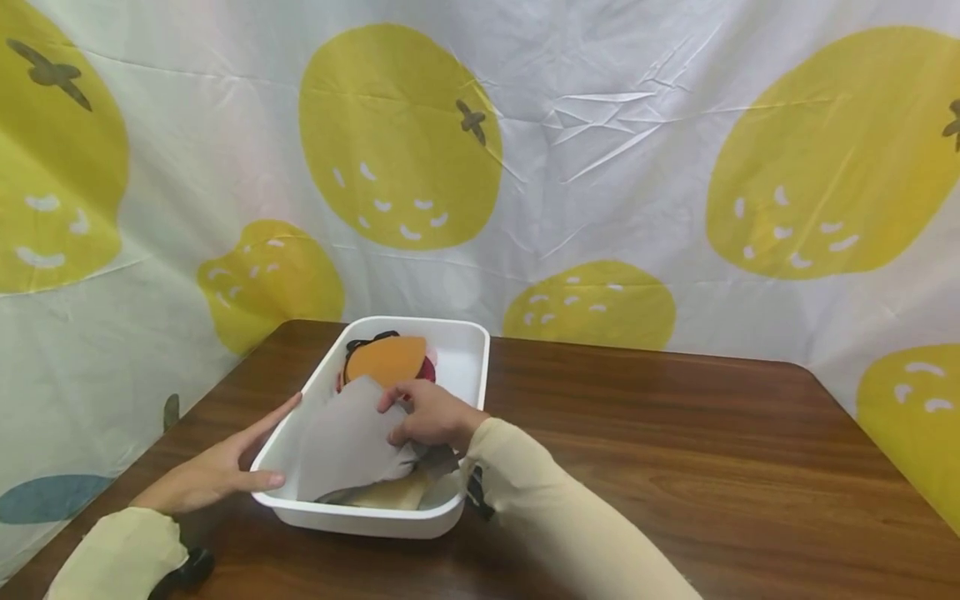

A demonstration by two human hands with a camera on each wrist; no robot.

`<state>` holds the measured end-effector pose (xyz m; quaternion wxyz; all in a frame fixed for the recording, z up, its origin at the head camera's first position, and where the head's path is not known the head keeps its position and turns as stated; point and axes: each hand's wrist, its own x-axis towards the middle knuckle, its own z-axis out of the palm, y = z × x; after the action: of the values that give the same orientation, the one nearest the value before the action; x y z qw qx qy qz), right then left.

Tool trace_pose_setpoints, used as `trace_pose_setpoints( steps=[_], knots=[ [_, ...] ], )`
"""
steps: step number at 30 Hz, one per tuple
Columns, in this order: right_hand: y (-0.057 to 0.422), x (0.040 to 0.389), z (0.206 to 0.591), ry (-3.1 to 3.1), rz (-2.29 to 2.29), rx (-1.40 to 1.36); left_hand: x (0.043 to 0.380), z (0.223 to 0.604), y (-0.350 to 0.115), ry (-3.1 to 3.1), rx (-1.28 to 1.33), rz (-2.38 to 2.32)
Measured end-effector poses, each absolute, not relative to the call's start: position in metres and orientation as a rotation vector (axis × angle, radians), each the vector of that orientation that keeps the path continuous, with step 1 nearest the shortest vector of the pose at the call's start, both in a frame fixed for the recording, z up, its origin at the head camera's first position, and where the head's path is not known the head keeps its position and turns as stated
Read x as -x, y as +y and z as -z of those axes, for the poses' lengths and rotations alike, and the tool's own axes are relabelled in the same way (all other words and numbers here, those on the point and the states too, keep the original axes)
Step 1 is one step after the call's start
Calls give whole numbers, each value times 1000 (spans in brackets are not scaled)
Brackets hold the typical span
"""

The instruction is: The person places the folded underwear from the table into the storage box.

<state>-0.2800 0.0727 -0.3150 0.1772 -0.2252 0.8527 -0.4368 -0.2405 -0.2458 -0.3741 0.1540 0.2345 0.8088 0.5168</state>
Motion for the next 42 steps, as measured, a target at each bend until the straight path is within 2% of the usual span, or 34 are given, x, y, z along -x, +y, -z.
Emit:
trace_pose_setpoints(
  steps=[9,22,28,42],
  knots=[
    [72,280,311,2397,967,839,240,374,-246,2353,-643,-1450],
    [93,280,301,2494,729,726,241,376,-246,2328,-647,-1457],
    [90,275,302,2580,525,816,242,375,-247,2328,-660,-1465],
    [99,267,304,2617,487,916,242,372,-247,2405,-676,-1391]
  ],
)
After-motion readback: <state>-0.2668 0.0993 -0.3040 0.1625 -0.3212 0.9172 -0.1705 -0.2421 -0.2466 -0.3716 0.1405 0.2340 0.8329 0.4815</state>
